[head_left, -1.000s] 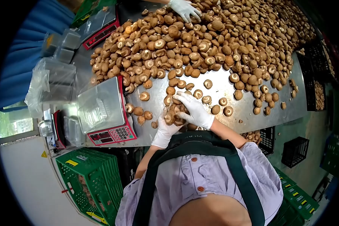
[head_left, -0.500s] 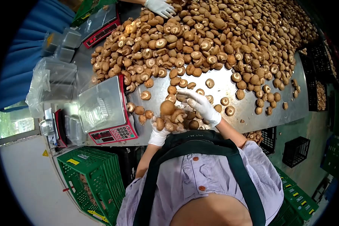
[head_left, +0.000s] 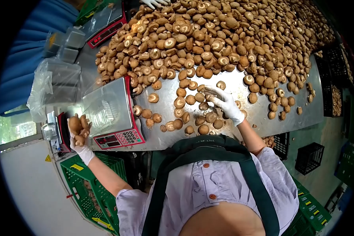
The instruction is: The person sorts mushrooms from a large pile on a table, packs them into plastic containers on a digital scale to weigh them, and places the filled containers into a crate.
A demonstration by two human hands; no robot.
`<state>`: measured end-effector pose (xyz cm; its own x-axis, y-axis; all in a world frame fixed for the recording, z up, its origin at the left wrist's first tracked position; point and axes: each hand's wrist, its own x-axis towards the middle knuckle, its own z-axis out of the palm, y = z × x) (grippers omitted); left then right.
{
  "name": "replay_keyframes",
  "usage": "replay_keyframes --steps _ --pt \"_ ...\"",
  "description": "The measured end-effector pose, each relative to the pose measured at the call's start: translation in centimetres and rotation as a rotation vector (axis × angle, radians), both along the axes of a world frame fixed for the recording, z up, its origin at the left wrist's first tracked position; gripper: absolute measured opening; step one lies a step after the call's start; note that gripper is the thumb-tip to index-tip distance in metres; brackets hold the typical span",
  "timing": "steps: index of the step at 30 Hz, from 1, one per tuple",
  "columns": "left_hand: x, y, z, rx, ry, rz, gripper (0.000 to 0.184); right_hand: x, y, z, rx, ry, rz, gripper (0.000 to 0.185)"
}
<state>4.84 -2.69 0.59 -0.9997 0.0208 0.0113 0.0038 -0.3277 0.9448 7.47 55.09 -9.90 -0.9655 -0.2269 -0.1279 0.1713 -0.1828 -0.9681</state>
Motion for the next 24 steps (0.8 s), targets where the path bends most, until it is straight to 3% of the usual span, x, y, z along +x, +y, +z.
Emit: replay_keyframes --steps 2,3,5,6,7,9,11,14,15,16,19,20,21,22,23,24 --pt "-0.6 0.2 0.6 -0.318 0.023 0.115 0.082 -0.7 -0.2 -0.3 0.014 -0.003 0.012 0.049" --pt "-1.1 1.1 0.4 -0.507 -0.018 0.19 0.061 -1.2 -0.5 -0.4 0.094 0.007 0.015 0.047" --pt "-2.2 -0.7 -2.9 -0.883 -0.109 0.249 0.044 -2.4 -1.2 -0.2 0.176 0.022 0.015 0.045" --pt "-2.2 2.7 -2.6 -0.828 -0.319 0.315 0.036 -3.1 -1.9 0.0 0.282 0.037 0.0 0.044" --pt "-3.0 2.2 -5.0 -1.129 -0.008 0.242 0.035 -3.9 -2.5 0.1 0.386 0.052 -0.015 0.043" --pt "-3.3 2.3 -7.6 -1.458 0.177 0.267 0.033 -5.8 -3.7 -2.0 0.518 0.112 -0.042 0.041" --pt "-3.7 4.2 -7.4 -1.452 0.181 0.293 0.034 -7.7 -4.9 -2.8 0.883 0.417 -0.079 0.039" --pt "-4.1 9.5 -5.7 -1.739 0.406 0.608 0.032 -9.8 -7.4 -2.9 1.111 0.364 0.082 0.052" --pt "-4.2 12.0 -5.4 -1.681 0.517 0.62 0.028 -10.2 -8.1 -2.7 1.203 0.332 0.14 0.055" --pt "-4.2 14.7 -5.9 -1.464 0.589 0.565 0.025 -10.4 -8.8 -4.3 1.244 0.387 0.093 0.055" --pt "-2.5 24.8 -8.6 -1.01 0.217 0.095 0.031 -11.2 -9.1 -4.8 1.154 0.294 0.134 0.054" --pt "-2.1 27.6 -8.8 -1.131 0.371 -0.022 0.036 -11.1 -8.6 -5.7 1.078 0.342 0.109 0.05" --pt "-1.7 29.6 -10.1 -1.226 0.251 -0.193 0.042 -10.6 -8.0 -5.5 1.079 0.342 0.109 0.05" --pt "-1.4 30.9 -13.8 -1.264 0.353 -0.204 0.052 -9.7 -7.2 -4.9 0.894 0.333 0.08 0.048" --pt "-0.4 33.3 -13.1 -1.479 0.204 -0.266 0.058 -8.8 -6.4 -4.2 0.713 0.322 0.052 0.047" --pt "-0.5 34.0 -14.0 -1.491 0.166 -0.278 0.056 -7.8 -5.7 -3.5 0.624 0.259 -0.028 0.046"
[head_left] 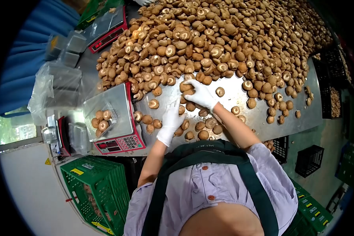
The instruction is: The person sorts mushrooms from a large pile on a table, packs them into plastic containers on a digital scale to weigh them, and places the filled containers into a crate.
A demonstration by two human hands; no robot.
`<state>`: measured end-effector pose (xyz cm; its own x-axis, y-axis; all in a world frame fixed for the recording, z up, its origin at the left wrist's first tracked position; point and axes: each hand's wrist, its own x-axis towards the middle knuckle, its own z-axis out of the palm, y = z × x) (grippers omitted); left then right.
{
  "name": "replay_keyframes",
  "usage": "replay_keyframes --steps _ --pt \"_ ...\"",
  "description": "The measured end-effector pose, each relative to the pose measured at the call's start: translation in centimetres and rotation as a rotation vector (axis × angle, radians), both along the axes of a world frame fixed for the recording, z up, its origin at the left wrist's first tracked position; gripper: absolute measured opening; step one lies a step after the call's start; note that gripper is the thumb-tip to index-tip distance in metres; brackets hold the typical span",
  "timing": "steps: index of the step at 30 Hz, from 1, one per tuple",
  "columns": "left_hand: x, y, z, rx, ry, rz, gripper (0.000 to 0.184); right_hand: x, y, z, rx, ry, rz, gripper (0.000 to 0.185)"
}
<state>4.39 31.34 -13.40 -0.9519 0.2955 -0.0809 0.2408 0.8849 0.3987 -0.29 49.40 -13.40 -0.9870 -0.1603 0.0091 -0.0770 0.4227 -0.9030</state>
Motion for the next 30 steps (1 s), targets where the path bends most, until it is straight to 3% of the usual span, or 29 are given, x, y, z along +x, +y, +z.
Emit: replay_keyframes --steps 1,2,3,5,7,8,9,11,12,14,15,17,19,20,23,25,26,29,30 --pt "-0.1 0.5 -0.9 -0.017 -0.033 0.014 0.055 0.9 0.9 -0.3 -0.255 -0.182 -0.035 0.049" --pt "-0.2 0.5 -1.5 -0.012 -0.033 0.009 0.055 1.8 2.1 -0.7 -0.378 -0.182 -0.073 0.053" --pt "-0.2 0.3 -1.8 0.191 -0.059 0.08 0.052 2.7 3.5 -1.0 -0.501 -0.181 -0.112 0.056" --pt "-0.1 0.0 -1.0 0.651 -0.147 0.208 0.04 4.9 6.0 -0.1 -1.003 -0.48 -0.205 0.063" --pt "-1.1 -0.5 1.2 1.168 -0.554 0.454 0.038 6.0 7.7 -1.1 -1.18 -0.512 -0.267 0.065" --pt "-1.4 -1.3 0.0 1.518 -0.77 0.507 0.039 6.4 7.9 -1.1 -1.111 -0.486 -0.265 0.065" --pt "-1.3 -0.9 1.6 1.689 -0.917 0.593 0.043 6.8 7.8 -0.1 -1.041 -0.461 -0.262 0.064" --pt "-0.6 0.3 1.7 1.831 -1.03 0.622 0.048 7.2 6.0 4.0 -0.761 -0.4 -0.214 0.067" --pt "-0.2 0.9 1.5 1.822 -1.04 0.614 0.048 7.4 4.9 2.9 -0.674 -0.328 -0.128 0.069" --pt "0.6 2.1 0.6 1.984 -1.315 0.573 0.059 7.6 2.9 5.0 -0.172 -0.062 0.126 0.056" --pt "0.9 2.7 1.3 1.914 -1.309 0.653 0.064 7.7 1.8 6.5 0.006 0.089 0.185 0.049" --pt "1.2 3.1 1.9 1.97 -1.263 0.729 0.058 7.5 1.1 6.1 0.052 0.236 0.171 0.044" --pt "1.2 1.1 -2.3 2.159 -1.358 0.724 0.052 5.8 1.3 4.6 0.04 0.17 -0.05 0.037" --pt "1.4 0.4 -2.2 2.028 -1.344 0.678 0.047 4.3 1.7 3.2 0.189 0.153 -0.14 0.036" --pt "1.5 -0.4 -0.4 2.025 -1.34 0.676 0.051 -0.2 3.4 0.2 0.716 0.064 -0.311 0.048" --pt "1.5 0.2 1.9 1.937 -1.24 0.819 0.052 -1.8 3.2 -1.4 0.682 -0.022 -0.193 0.058" --pt "1.3 0.3 2.7 1.843 -1.137 0.952 0.053 -1.9 2.5 -4.2 0.701 0.096 -0.189 0.06" --pt "1.4 -2.4 0.4 1.938 -1.219 0.734 0.051 0.0 2.3 -2.1 0.398 0.042 0.006 0.051" --pt "1.3 -2.0 1.3 1.825 -1.096 0.846 0.05 0.8 2.3 -2.0 0.447 0.117 0.042 0.045"
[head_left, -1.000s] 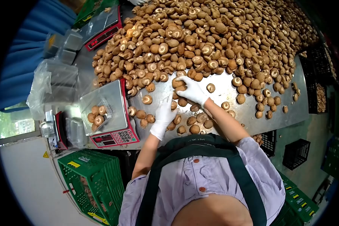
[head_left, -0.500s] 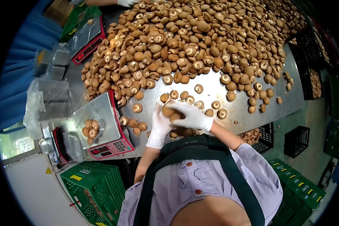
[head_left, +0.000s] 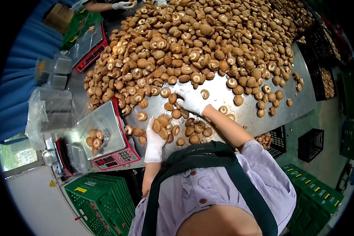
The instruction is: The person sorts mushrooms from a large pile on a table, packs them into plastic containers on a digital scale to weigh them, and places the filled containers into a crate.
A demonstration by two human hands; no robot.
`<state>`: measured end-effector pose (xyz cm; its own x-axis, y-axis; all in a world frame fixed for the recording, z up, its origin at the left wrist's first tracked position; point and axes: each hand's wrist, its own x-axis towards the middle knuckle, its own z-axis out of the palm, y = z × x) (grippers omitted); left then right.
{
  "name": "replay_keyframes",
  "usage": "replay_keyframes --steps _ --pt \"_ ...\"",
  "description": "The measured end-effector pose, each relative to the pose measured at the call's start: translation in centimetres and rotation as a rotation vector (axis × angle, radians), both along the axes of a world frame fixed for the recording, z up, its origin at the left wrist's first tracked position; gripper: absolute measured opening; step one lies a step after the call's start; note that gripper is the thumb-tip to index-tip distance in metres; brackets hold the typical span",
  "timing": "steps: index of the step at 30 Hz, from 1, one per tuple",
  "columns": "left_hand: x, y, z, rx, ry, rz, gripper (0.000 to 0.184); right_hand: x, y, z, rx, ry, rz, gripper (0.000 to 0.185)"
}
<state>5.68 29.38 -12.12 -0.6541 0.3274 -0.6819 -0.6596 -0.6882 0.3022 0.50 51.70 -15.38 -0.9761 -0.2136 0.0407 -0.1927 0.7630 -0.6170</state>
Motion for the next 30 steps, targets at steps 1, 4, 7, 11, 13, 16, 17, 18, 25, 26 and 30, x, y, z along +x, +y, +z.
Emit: replay_keyframes --steps 1,4,7,11,13,16,17,18,25,26,30 --pt "0.0 -0.1 1.0 -0.081 0.065 -0.021 0.048 1.0 0.0 1.2 -0.062 -0.086 -0.01 0.04" --pt "0.0 -2.4 6.1 -0.452 0.351 0.058 0.046 2.5 1.8 4.7 -0.097 -0.143 -0.129 0.037" --pt "-1.4 -11.7 6.9 -0.874 0.671 0.267 0.039 2.0 3.9 3.0 -0.055 0.088 -0.294 0.024" --pt "-2.9 -17.7 10.2 -2.04 0.845 0.51 0.037 -0.2 5.0 3.2 0.053 0.167 -0.378 0.022" --pt "-3.9 -23.7 7.3 -2.321 0.774 0.02 0.049 -1.7 4.3 3.1 0.156 0.285 -0.206 0.026" --pt "-4.4 -23.1 6.0 -2.455 0.646 -0.132 0.062 -2.6 1.5 0.0 0.348 0.272 -0.038 0.037" --pt "-4.5 -23.3 5.9 -2.457 0.657 -0.138 0.062 -2.7 0.6 -2.1 0.419 0.364 -0.053 0.038" --pt "-4.4 -21.4 7.0 -2.596 0.523 -0.17 0.063 -2.5 0.2 -2.5 0.442 0.402 -0.082 0.043" --pt "-5.8 -10.8 6.1 -2.124 1.187 -0.013 0.037 2.3 1.9 2.9 -0.087 -0.18 -0.106 0.045" --pt "-6.1 -7.9 5.5 -1.965 1.224 -0.112 0.037 3.3 2.7 1.4 -0.17 -0.196 -0.076 0.047" --pt "-8.8 0.8 0.8 -1.662 1.19 -0.437 0.037 6.6 6.3 0.2 -1.199 -0.601 -0.195 0.048"
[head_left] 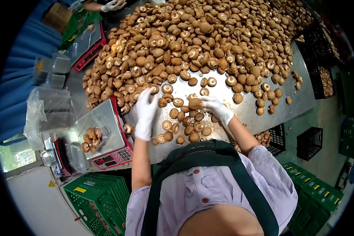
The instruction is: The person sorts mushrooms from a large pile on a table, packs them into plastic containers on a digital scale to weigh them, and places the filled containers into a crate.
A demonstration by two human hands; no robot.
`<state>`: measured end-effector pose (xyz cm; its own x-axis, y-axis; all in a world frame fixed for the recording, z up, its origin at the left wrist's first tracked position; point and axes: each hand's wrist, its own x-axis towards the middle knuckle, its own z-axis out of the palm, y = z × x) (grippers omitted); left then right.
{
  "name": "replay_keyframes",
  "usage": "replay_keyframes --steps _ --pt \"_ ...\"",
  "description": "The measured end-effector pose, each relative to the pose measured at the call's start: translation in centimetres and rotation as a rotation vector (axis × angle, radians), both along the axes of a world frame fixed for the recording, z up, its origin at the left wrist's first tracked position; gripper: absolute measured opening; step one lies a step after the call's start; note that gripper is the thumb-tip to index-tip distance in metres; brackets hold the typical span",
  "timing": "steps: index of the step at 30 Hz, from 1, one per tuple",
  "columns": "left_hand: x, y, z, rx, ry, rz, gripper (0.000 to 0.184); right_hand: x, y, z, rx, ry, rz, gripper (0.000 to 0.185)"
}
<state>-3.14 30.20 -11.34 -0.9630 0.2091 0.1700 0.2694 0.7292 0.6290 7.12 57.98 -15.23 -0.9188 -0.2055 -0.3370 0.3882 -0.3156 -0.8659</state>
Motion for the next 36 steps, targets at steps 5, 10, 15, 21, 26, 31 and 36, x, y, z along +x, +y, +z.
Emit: replay_keyframes --steps 5,10,15,21,26,31,36 --pt "-2.3 7.6 -4.6 -0.523 0.053 -0.082 0.045 0.1 2.6 1.8 -0.386 -0.121 -0.211 0.036" --pt "-1.4 7.0 -5.3 -0.354 -0.043 -0.206 0.027 -5.6 1.4 2.5 0.568 0.114 -0.205 0.032" --pt "2.0 3.8 -1.8 0.309 -0.146 -0.189 0.028 -12.0 -2.6 -0.4 1.449 0.549 0.0 0.044" --pt "5.3 -2.5 -3.1 1.441 -0.965 0.063 0.042 -11.1 -3.8 2.8 0.844 0.244 0.106 0.038" --pt "9.5 1.0 -2.5 1.476 -1.427 0.035 0.069 -2.6 -6.4 5.5 0.463 0.282 0.13 0.044" --pt "11.3 4.6 -2.6 1.617 -1.376 0.195 0.068 2.1 -6.8 6.4 0.664 0.562 0.148 0.035" --pt "11.4 2.2 -4.0 1.644 -1.422 0.105 0.063 -1.6 -3.9 5.9 0.647 0.303 0.0 0.028"
